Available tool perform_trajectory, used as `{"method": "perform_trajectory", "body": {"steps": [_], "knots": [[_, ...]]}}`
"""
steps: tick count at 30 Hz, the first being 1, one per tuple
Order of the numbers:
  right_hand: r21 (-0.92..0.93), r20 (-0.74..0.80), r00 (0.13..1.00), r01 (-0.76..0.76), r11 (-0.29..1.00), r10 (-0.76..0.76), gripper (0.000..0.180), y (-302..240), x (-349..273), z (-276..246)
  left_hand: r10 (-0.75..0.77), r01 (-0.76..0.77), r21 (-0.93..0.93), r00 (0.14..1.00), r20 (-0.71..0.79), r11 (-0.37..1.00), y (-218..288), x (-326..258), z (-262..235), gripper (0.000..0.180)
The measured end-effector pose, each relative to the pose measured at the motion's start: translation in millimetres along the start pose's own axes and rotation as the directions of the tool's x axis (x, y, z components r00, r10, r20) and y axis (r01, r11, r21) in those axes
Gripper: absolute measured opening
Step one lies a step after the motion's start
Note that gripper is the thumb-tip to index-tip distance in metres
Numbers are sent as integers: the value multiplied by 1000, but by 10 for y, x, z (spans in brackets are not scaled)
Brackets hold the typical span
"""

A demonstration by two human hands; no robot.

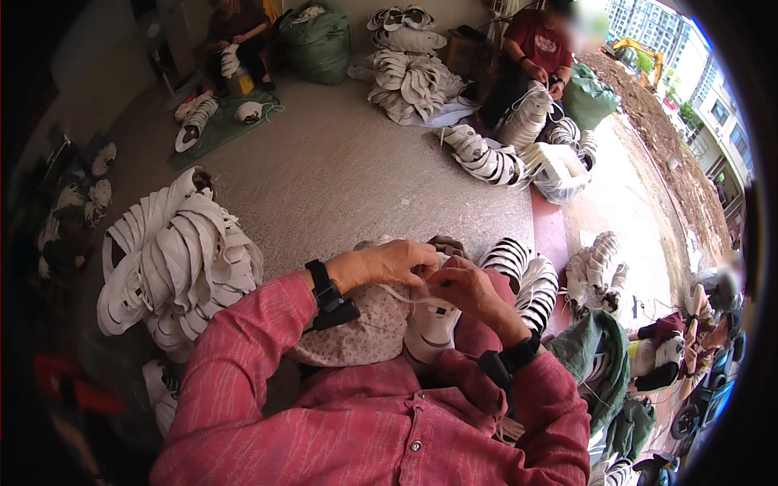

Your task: The person is threading laces through the eyelets of shoe uppers.

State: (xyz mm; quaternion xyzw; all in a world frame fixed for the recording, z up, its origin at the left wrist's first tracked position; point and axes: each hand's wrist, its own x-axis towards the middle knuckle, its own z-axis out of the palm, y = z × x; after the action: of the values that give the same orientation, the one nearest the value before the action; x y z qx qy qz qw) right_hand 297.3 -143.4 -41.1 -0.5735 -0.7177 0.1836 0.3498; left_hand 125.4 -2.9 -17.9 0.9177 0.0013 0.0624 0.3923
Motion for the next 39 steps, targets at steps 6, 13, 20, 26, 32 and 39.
{"method": "perform_trajectory", "body": {"steps": [6, 13, 20, 26, 32, 39], "knots": [[-268, 51, 981, 193, 944, -186, 9, -171, 46, 66, -61, 59, -61, 997, -41, 996, 60, -53, 13, 26], [-596, -137, 970, -244, 765, 203, 12, -103, -48, -720, -214, 215, -41, 977, 17, 976, 222, -26, 142, 29], [969, 229, 931, -191, -153, 283, 17, -212, -11, -300, -470, 474, -356, 877, 102, 806, 239, 96, 261, 22], [954, -20, 786, 199, -223, 618, 15, 360, -123, -684, -390, 437, -264, 895, 215, 860, 245, 128, 70, 22], [715, -410, 452, 698, -28, 792, 11, 1245, -1224, -2131, -385, 450, -215, 877, 287, 867, 237, 148, 49, 25], [650, -477, 422, 760, -13, 771, 12, 1084, -1854, -2370, -499, 529, -230, 848, 181, 817, 312, 229, 105, 36]]}}
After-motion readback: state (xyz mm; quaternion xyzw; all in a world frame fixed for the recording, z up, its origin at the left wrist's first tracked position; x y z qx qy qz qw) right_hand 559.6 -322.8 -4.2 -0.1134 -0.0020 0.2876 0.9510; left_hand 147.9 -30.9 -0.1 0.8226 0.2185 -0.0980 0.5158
